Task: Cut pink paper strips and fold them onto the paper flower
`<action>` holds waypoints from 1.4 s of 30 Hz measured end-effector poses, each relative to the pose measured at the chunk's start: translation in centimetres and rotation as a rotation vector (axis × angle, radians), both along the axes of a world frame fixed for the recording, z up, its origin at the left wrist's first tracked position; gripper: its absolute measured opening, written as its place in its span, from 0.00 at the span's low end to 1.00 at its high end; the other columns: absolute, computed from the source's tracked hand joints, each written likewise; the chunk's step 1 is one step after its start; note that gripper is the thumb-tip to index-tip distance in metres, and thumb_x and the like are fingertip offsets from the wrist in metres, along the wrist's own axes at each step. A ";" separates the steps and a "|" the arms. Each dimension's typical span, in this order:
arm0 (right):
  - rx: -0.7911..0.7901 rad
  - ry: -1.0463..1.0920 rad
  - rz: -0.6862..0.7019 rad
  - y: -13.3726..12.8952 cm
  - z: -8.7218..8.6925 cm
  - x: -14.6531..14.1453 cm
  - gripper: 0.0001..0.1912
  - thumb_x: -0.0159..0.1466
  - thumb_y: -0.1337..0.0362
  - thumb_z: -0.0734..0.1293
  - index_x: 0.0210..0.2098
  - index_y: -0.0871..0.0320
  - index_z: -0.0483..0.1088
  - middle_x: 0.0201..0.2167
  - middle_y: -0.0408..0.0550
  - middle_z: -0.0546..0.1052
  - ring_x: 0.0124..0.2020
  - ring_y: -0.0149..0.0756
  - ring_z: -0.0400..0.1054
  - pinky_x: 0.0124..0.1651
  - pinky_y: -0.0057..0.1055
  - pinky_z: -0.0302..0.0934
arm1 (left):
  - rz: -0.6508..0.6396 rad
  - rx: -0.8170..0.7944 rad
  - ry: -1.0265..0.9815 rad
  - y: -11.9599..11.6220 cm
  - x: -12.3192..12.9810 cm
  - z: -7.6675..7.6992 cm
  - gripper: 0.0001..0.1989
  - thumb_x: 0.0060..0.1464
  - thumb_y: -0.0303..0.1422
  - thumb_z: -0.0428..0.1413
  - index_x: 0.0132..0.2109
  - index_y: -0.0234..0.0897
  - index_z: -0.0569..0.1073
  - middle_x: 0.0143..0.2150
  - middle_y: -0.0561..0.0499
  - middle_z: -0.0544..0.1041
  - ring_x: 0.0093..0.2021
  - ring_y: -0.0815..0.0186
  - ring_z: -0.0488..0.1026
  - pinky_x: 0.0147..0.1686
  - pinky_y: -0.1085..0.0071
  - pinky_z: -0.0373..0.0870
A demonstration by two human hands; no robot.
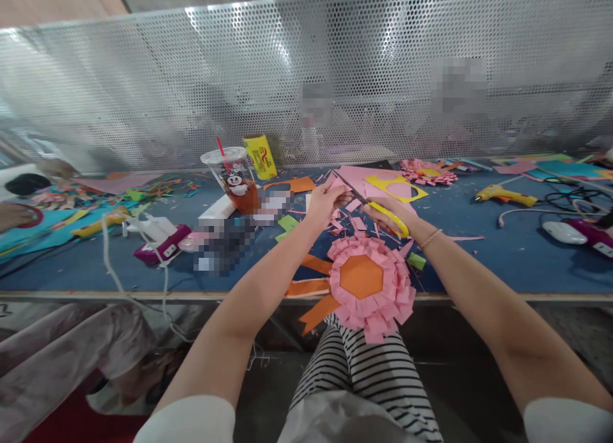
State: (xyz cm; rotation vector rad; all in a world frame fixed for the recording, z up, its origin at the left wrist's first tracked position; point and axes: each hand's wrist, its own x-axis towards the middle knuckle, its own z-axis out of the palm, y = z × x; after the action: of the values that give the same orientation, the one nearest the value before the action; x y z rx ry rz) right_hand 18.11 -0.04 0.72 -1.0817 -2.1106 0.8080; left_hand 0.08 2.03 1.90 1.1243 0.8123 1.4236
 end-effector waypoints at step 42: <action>-0.076 0.098 0.005 0.0 0.3 -0.1 0.22 0.53 0.43 0.61 0.29 0.57 0.60 0.17 0.36 0.58 0.15 0.22 0.49 0.17 0.22 0.46 | -0.028 0.013 0.126 -0.8 0.1 0.2 0.09 0.46 0.34 0.56 0.26 0.33 0.66 0.21 0.51 0.74 0.20 0.73 0.70 0.25 0.76 0.65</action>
State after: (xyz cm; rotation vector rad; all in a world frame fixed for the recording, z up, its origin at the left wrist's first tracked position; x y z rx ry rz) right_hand 17.97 -0.06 1.04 -1.0548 -2.0156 0.9312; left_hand 0.16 1.22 2.13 1.2407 0.8738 1.3468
